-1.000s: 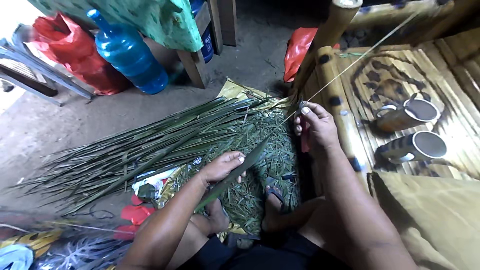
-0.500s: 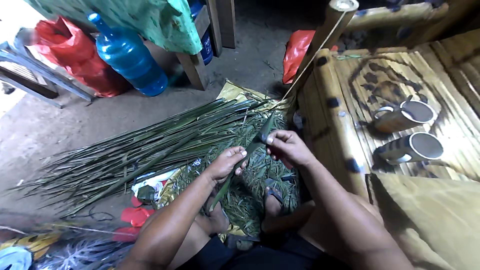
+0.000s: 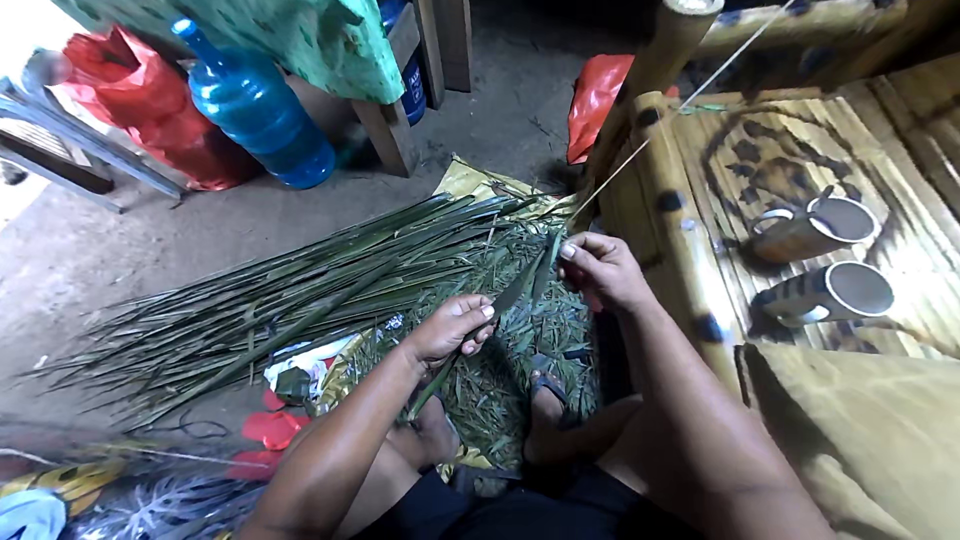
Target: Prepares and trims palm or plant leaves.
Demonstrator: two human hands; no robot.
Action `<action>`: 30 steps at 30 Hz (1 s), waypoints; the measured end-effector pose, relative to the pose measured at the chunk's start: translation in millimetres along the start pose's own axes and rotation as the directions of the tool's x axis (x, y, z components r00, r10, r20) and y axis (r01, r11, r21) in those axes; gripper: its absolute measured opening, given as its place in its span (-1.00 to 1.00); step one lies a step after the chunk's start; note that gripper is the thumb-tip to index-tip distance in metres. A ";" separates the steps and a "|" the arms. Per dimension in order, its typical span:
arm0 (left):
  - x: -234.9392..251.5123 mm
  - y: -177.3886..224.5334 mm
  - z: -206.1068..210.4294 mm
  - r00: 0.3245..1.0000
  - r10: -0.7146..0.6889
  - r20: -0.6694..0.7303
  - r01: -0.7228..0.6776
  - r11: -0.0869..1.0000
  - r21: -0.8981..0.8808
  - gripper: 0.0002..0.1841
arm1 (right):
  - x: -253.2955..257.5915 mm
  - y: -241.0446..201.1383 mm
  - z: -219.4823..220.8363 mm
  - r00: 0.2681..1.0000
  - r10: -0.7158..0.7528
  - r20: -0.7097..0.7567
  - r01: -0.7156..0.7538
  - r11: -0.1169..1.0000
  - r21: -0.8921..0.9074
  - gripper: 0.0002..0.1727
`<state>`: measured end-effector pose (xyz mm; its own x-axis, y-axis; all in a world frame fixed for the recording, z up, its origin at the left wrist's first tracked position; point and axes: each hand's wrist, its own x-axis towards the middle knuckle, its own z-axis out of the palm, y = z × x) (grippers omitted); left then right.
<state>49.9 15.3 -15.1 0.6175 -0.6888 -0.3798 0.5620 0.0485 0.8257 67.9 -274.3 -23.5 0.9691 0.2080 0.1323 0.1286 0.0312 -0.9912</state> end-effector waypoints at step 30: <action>-6.7 -0.9 -21.2 0.984 0.070 -0.164 0.038 0.816 0.577 -0.80 | -0.8 -29.1 -31.6 0.812 0.225 -0.538 -0.161 0.973 0.164 -0.74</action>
<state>57.0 35.2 -22.1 0.7375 -0.5555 -0.3841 0.1646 -0.4037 0.8999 70.0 -306.2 5.2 0.9295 -0.3495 -0.1179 -0.0658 0.1572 -0.9854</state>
